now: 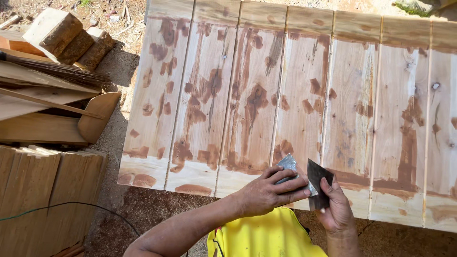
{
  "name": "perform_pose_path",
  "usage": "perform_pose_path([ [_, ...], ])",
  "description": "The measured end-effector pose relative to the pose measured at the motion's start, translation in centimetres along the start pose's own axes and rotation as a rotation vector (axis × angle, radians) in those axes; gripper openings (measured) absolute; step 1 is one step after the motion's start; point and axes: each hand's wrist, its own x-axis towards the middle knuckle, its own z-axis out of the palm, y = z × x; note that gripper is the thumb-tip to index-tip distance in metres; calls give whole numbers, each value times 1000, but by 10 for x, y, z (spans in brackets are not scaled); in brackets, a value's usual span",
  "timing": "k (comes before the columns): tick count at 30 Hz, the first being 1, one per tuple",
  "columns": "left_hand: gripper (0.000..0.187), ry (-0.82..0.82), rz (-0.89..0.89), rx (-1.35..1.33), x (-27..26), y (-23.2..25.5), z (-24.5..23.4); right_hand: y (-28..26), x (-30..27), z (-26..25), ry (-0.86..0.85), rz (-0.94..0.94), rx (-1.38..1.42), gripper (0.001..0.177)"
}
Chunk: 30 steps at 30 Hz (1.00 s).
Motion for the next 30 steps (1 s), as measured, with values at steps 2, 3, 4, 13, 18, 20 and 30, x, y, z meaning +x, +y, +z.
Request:
perform_pose_path([
  [2, 59, 14, -6, -70, -7, -7, -8, -7, -8, 14, -316, 28, 229, 37],
  [3, 61, 17, -41, 0, -10, -14, -13, -13, -10, 20, -349, -38, 235, 34],
  [4, 64, 25, -91, 64, -13, -20, -15, -25, -14, 23, -376, -90, 235, 32],
  [13, 24, 162, -745, -1593, -5, -86, -21, 18, 13, 44, 122, 21, -234, 42],
  [18, 27, 13, -674, -1481, -16, -85, 1, 9, 8, 78, 23, -8, -287, 38],
  [20, 27, -145, -677, -1107, -24, -87, -1, -8, 5, 92, -36, -40, -265, 36],
  [30, 29, -152, -889, -783, 2, -120, -106, -41, 51, 119, 29, 60, -992, 42],
])
